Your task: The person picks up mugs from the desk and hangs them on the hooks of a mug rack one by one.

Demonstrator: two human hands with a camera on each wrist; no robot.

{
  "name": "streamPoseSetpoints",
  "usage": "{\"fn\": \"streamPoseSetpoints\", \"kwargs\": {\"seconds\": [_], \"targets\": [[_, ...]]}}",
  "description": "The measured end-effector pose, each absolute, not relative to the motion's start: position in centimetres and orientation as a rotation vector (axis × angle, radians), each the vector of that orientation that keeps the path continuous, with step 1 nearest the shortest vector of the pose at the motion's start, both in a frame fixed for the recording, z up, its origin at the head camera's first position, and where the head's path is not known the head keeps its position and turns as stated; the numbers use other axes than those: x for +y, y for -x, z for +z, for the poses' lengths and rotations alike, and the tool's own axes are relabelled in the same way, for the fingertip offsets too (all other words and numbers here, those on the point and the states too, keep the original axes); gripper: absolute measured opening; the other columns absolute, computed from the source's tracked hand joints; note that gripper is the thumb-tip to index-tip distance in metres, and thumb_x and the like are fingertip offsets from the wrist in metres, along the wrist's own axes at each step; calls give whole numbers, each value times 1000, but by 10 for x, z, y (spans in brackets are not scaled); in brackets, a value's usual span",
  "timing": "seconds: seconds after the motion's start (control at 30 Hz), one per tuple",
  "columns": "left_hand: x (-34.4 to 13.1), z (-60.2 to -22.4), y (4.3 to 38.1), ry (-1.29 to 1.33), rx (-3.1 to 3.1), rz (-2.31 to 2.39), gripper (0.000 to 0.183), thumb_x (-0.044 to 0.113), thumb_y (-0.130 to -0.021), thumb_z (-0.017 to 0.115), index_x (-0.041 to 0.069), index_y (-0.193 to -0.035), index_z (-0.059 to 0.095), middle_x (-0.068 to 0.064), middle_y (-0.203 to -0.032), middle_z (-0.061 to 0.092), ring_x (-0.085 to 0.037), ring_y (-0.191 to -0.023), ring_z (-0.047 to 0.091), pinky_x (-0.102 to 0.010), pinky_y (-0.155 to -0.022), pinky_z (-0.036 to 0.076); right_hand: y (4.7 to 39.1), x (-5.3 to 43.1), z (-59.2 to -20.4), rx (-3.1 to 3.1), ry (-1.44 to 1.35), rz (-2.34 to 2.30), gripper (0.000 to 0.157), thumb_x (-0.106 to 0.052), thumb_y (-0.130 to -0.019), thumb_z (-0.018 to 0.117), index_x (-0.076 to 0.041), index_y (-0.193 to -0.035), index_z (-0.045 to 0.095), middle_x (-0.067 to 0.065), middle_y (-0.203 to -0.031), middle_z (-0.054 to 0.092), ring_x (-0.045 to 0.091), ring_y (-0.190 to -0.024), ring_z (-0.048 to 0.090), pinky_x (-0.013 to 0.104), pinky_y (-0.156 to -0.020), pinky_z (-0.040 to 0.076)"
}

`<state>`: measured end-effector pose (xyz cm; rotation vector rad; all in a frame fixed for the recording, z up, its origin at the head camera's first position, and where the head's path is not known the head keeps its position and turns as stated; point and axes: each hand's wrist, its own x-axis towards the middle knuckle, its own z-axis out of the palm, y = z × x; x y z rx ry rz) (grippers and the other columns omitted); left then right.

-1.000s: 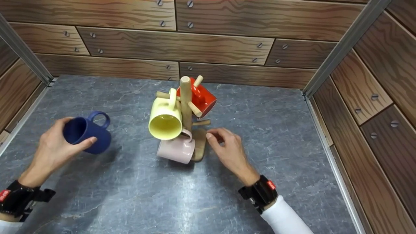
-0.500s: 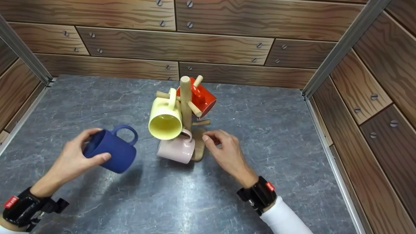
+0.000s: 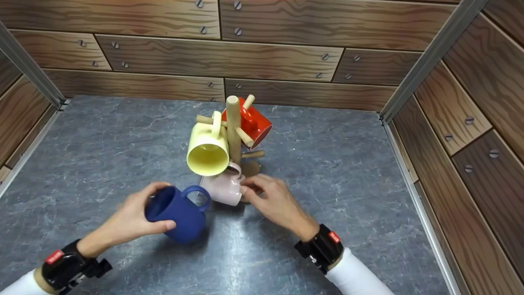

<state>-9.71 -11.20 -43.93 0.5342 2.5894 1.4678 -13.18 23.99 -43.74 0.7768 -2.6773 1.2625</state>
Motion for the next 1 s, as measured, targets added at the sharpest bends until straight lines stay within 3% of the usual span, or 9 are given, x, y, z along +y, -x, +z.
{"fn": "streamPoseSetpoints", "kwargs": {"seconds": [0.4,1.0], "targets": [[-76,-448,94,-598,2486,1565,83,49,-73,90,15,-139,55,0,-121,67,-17,-104,64,-43,-92,53,119,231,-437,-2658,-966,1529,23,-17,-104,64,-16,-124,74,-3,-116,74,15,-104,70,32,-89,58],[-48,-443,93,-718,2485,1623,88,50,-75,89,12,-144,51,-1,-132,63,-18,-114,62,-43,-97,53,119,238,-427,-2463,-1025,1437,18,3,-98,67,-6,-113,73,5,-101,72,13,-86,65,24,-77,56]]}}
